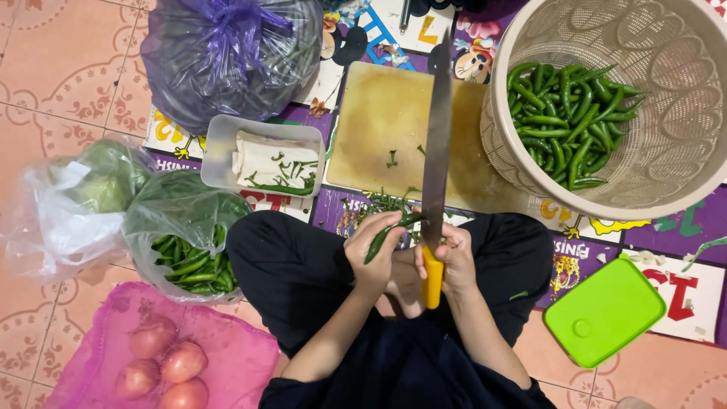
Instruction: Slicing green chilies on a cutting board using a knife
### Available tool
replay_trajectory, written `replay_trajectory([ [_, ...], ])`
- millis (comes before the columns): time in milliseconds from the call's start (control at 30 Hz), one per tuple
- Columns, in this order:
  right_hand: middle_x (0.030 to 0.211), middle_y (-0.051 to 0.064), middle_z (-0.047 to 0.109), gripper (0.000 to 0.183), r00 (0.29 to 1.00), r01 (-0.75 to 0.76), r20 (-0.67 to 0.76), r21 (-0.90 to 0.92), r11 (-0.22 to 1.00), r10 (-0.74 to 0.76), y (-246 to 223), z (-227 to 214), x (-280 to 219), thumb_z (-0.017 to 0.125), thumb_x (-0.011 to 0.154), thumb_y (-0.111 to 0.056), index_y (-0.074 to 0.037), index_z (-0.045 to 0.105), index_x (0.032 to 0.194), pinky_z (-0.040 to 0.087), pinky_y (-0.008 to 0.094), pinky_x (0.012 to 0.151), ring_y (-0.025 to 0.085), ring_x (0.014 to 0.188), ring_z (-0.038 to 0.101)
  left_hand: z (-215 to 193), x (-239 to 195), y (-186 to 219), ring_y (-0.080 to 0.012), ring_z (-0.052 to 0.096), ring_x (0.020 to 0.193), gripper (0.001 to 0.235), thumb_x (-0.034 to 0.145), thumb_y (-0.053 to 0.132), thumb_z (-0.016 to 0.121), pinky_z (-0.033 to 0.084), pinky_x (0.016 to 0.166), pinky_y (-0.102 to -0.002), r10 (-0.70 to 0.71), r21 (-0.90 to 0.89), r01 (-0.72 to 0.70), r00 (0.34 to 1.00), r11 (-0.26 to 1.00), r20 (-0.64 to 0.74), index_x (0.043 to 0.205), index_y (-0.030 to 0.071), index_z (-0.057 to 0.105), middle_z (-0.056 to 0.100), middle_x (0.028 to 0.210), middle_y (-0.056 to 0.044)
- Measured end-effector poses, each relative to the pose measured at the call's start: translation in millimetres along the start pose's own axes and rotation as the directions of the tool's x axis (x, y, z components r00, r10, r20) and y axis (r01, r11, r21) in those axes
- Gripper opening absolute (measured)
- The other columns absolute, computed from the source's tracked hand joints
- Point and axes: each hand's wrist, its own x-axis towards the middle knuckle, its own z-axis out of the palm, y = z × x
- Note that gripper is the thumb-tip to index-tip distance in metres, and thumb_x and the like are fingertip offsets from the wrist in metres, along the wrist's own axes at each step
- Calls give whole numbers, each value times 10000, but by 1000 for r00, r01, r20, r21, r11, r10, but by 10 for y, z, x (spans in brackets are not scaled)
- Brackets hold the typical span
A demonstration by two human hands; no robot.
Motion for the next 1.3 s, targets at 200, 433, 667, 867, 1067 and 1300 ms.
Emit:
replay_trajectory([
  [200,456,276,518,559,992,-111,-49,125,986,118,56,-159,-68,773,854,-418,111,658,994,449,356,282,321,227,505,-8,-11,-173,-331,771,790,134,799,66,871,630,734,-419,302,108,-310,950,945,84,904,4,816,794,926,-171],
  [433,356,207,430,398,906,-226,-338,119,967,254,582,-1312,-139,680,960,-370,18,714,882,431,357,328,313,252,466,235,23,232,-299,768,759,167,796,113,889,635,716,-380,141,15,-146,974,989,179,911,24,809,798,894,-123],
  [667,761,94,673,194,824,-357,-456,42,933,336,820,-1229,89,639,872,-98,-74,675,1062,545,323,697,206,637,641,1953,115,-37,-174,495,1530,525,1005,157,673,438,1390,-353,176,-206,-105,914,973,365,1451,322,450,420,1575,72],
  [867,747,75,648,349,825,-516,-264,8,856,500,800,-1306,167,596,943,-293,-89,625,1225,479,290,587,169,570,580,2555,113,-539,-335,356,1759,754,854,136,766,397,1578,-523,172,289,-335,866,897,470,1522,322,470,353,1751,29],
  [1067,733,56,623,537,797,-576,-167,76,814,580,748,-1557,48,558,1014,-489,-105,576,1388,415,255,477,131,503,520,-252,150,-43,-240,688,1109,349,889,-1,751,574,994,-369,161,289,-202,974,936,157,1213,98,665,673,1216,-52],
  [1300,728,38,625,602,787,-597,-170,38,802,594,762,-1447,29,586,1021,-535,-95,574,1432,404,234,468,114,493,514,-3123,-191,-885,-431,645,817,221,753,41,584,539,782,-480,-172,927,306,947,215,-273,880,-50,740,699,911,-238],
])
